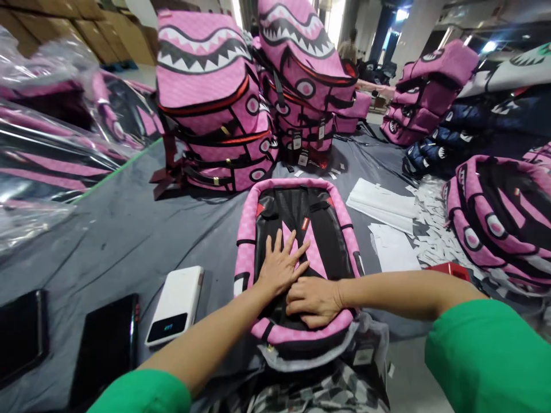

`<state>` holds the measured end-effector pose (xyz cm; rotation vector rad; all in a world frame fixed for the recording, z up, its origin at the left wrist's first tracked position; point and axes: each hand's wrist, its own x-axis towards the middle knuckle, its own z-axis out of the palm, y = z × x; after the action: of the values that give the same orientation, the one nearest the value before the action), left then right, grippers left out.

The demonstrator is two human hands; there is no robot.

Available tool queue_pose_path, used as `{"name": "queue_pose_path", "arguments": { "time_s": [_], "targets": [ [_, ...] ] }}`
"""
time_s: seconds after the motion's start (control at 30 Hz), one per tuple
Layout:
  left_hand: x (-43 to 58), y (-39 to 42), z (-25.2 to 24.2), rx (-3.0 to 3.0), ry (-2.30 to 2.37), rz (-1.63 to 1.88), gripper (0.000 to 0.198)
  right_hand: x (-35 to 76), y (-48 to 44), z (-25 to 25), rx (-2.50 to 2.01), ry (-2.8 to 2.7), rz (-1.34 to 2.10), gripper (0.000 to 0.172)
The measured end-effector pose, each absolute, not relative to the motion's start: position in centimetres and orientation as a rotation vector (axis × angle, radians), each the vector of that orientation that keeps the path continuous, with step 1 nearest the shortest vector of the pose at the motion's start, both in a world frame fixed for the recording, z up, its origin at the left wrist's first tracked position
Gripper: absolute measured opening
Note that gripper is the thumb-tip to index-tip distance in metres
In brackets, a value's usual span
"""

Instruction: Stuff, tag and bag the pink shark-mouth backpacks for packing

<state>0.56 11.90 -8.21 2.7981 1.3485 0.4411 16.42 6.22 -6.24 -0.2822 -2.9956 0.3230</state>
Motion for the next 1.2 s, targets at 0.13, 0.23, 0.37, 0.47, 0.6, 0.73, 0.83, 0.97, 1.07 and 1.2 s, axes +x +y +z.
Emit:
{"name": "queue_pose_path", "arguments": {
  "time_s": [0.13, 0.23, 0.37, 0.47, 0.6, 0.73, 0.83, 0.97, 1.07, 1.2],
  "targets": [
    [0.7, 12.1, -8.3, 2.752, 1.413, 0.552, 0.060, 16.8, 7.6, -8.8, -0.359, -2.954, 0.244, 0.029],
    [0.9, 11.9, -7.9, 2.713, 1.508, 0.510, 0.059, 16.7, 7.5, -8.8, -0.414, -2.941, 0.080, 0.029],
    [0.8, 8.9, -8.4, 2.732, 1.513, 0.436, 0.062, 15.8, 3.8, -7.5, -0.399, -2.867, -0.181, 0.019],
    [0.3, 5.4, -9.8, 2.791, 1.460, 0.462, 0.066, 15.6, 1.7, -6.5, -0.395, -2.756, -0.290, 0.020],
    [-0.6, 3.0, -10.3, 2.757, 1.342, 0.379, 0.070, 17.7, 4.3, -4.5, -1.203, -2.439, -0.324, 0.033],
    [-0.4, 3.9, -8.1, 2.685, 1.293, 0.249, 0.075, 20.3, 8.5, -4.3, -1.825, -2.219, -0.126, 0.047],
    [0.4, 5.1, -6.7, 2.672, 1.313, 0.193, 0.073, 20.3, 10.2, -4.4, -1.914, -2.228, -0.020, 0.049],
    [-0.5, 6.0, -6.0, 2.646, 1.371, 0.274, 0.067, 20.7, 9.2, -2.6, -1.841, -2.150, 0.066, 0.049],
    [-4.5, 6.2, -6.2, 2.558, 1.563, 0.625, 0.063, 23.1, 4.4, -1.8, -1.817, -1.908, -0.020, 0.055],
    [-10.7, 7.0, -7.9, 2.127, 1.680, 0.792, 0.053, 25.5, -4.3, -3.8, -2.238, -1.682, 0.234, 0.062]
  ]
}}
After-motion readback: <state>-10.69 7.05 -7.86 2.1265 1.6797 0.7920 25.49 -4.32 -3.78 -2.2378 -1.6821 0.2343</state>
